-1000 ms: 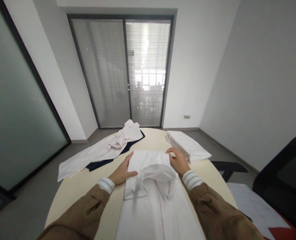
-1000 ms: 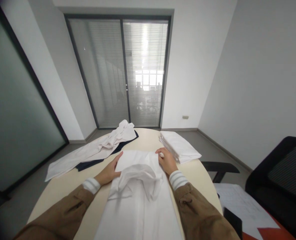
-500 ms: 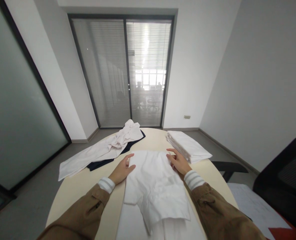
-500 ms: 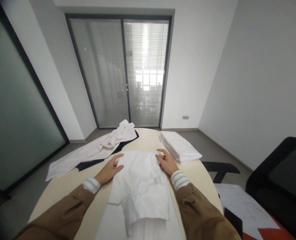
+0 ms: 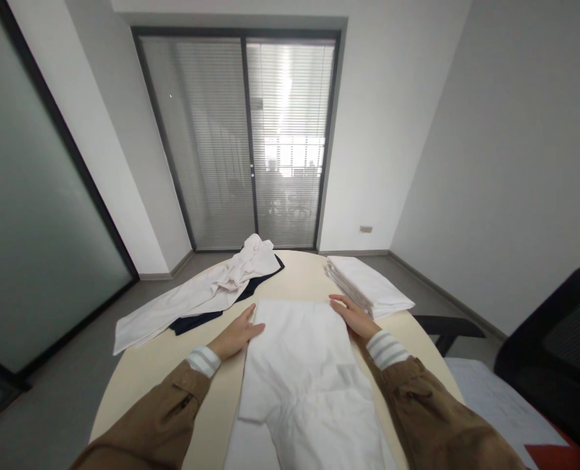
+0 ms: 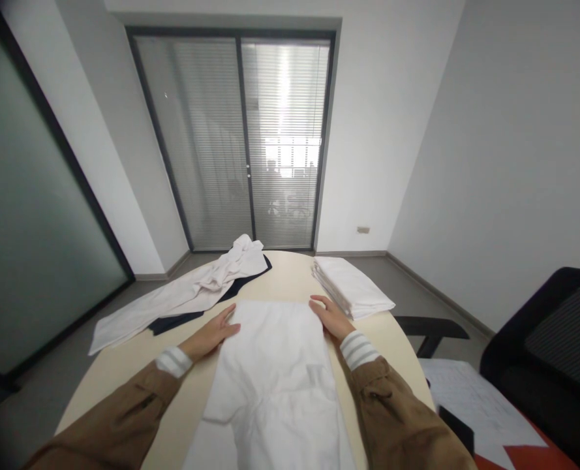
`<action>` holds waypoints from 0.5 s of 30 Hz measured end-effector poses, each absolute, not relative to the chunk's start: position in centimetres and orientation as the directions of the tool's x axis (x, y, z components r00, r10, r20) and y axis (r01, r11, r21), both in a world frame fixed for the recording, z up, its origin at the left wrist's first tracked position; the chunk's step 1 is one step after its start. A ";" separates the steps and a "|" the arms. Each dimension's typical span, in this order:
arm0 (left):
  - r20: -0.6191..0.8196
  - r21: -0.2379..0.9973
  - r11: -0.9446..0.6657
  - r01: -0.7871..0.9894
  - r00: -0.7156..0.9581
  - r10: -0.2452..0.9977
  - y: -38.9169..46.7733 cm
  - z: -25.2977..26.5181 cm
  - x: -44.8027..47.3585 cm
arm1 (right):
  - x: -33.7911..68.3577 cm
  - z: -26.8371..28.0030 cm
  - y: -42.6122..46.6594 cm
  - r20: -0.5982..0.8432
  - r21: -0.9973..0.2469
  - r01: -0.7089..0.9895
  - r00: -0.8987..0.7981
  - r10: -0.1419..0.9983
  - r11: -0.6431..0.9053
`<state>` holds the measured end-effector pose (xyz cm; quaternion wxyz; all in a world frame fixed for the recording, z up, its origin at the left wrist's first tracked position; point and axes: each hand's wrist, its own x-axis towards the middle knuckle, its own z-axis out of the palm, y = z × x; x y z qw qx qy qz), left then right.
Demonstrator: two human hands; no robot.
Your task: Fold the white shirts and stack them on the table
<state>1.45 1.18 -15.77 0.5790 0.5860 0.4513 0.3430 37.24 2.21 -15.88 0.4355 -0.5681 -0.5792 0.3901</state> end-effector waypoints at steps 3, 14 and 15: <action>-0.115 0.993 0.107 0.046 0.271 0.956 1.5 -16.4 2.2 | 37.4 -16.0 2.5 -0.008 -0.962 0.273 -0.058 0.998 0.008; 0.000 0.985 -0.040 0.169 0.228 0.974 1.1 -15.7 3.1 | 36.5 -16.4 3.2 0.071 -0.963 0.265 0.067 0.995 0.051; 0.002 0.984 -0.046 0.172 0.252 0.968 1.1 -15.7 3.1 | 36.5 -16.3 3.1 0.041 -0.973 0.231 0.071 0.997 0.024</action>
